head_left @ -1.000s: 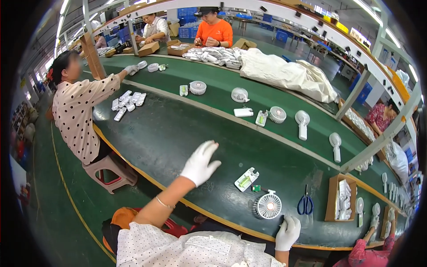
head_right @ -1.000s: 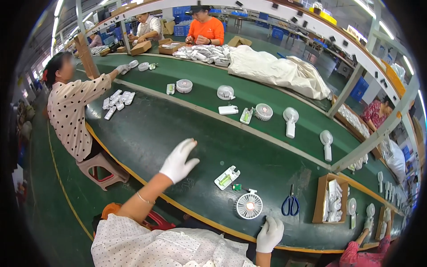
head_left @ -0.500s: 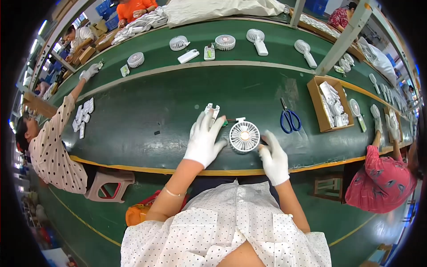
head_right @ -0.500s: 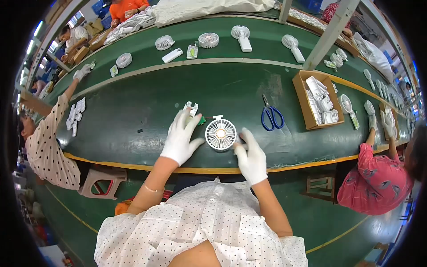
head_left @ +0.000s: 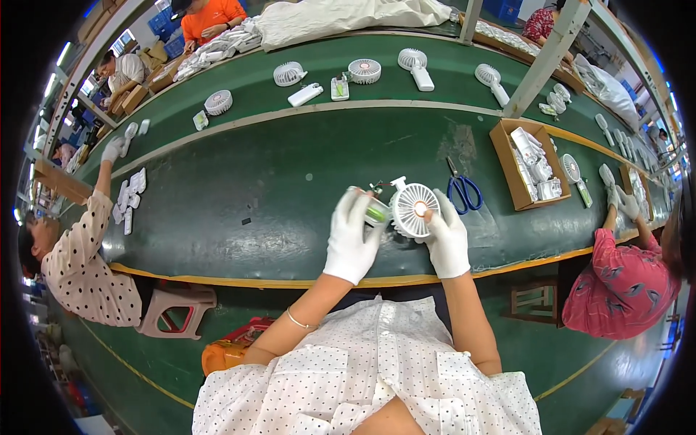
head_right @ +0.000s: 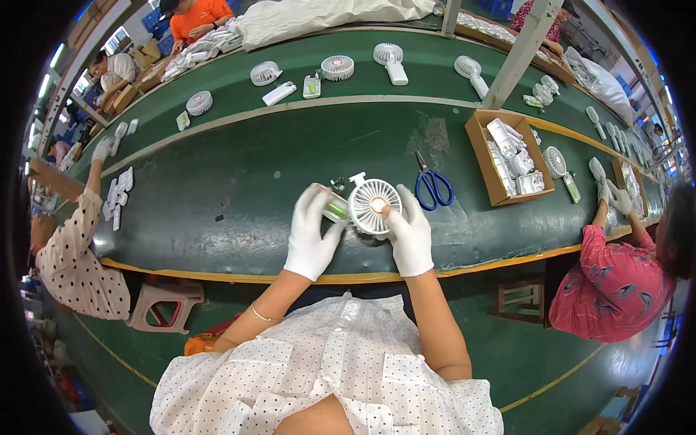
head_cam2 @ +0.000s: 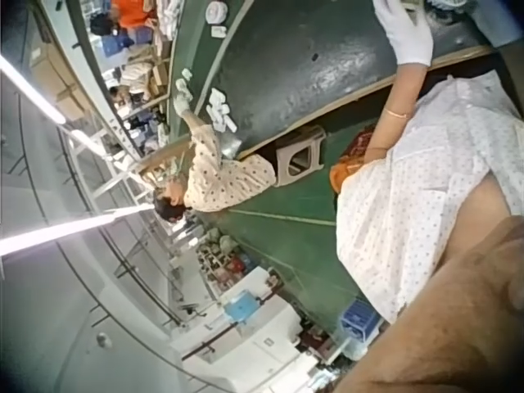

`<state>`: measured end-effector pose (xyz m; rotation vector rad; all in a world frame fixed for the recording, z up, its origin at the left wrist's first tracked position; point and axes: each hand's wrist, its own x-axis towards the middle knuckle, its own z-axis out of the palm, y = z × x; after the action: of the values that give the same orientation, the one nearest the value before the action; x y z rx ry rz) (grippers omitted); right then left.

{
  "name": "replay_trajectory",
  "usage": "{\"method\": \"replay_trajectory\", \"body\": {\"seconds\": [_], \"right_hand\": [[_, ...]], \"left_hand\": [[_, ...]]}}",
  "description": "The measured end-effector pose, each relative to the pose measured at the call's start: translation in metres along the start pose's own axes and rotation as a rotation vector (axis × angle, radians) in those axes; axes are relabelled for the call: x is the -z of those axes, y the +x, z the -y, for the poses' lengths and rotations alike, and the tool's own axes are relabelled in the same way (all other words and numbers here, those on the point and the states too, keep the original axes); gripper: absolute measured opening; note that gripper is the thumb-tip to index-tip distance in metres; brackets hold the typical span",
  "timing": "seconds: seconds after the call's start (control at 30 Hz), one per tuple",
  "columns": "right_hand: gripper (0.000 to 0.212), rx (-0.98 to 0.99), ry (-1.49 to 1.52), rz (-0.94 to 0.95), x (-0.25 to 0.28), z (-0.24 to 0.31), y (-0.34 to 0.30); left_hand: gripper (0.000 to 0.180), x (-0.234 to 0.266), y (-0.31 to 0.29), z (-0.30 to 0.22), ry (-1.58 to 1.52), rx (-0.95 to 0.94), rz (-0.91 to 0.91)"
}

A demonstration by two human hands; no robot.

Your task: The person assembles portable fans by attaching the fan head and motor to the handle casing, connecting the internal battery and wiring components by hand, testing the fan operation, and fitting the casing pieces together.

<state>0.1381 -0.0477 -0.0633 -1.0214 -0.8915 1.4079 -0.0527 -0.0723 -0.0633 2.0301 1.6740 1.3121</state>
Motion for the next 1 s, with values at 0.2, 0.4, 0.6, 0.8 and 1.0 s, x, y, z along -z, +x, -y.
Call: {"method": "replay_trajectory", "body": {"seconds": [0.2, 0.4, 0.6, 0.8, 1.0], "right_hand": [[0.057, -0.089, 0.252, 0.143, -0.001, 0.008, -0.003], [0.056, -0.147, 0.476, 0.255, 0.010, 0.005, -0.007], [0.057, -0.115, 0.451, 0.244, 0.011, 0.001, -0.009], [0.059, -0.068, 0.359, 0.222, 0.015, -0.006, -0.014], [0.067, -0.046, 0.426, 0.209, 0.015, -0.005, -0.013]], "left_hand": [[0.058, -0.002, 0.003, 0.014, -0.136, 0.124, -0.005], [0.021, 0.014, 0.023, 0.015, -0.269, 0.119, -0.180], [0.038, 0.027, 0.038, 0.032, 0.098, -0.142, -0.255], [0.058, 0.021, 0.039, 0.024, 0.368, -0.171, 0.011], [0.072, 0.004, 0.040, -0.006, 0.211, 0.036, 0.453]]}}
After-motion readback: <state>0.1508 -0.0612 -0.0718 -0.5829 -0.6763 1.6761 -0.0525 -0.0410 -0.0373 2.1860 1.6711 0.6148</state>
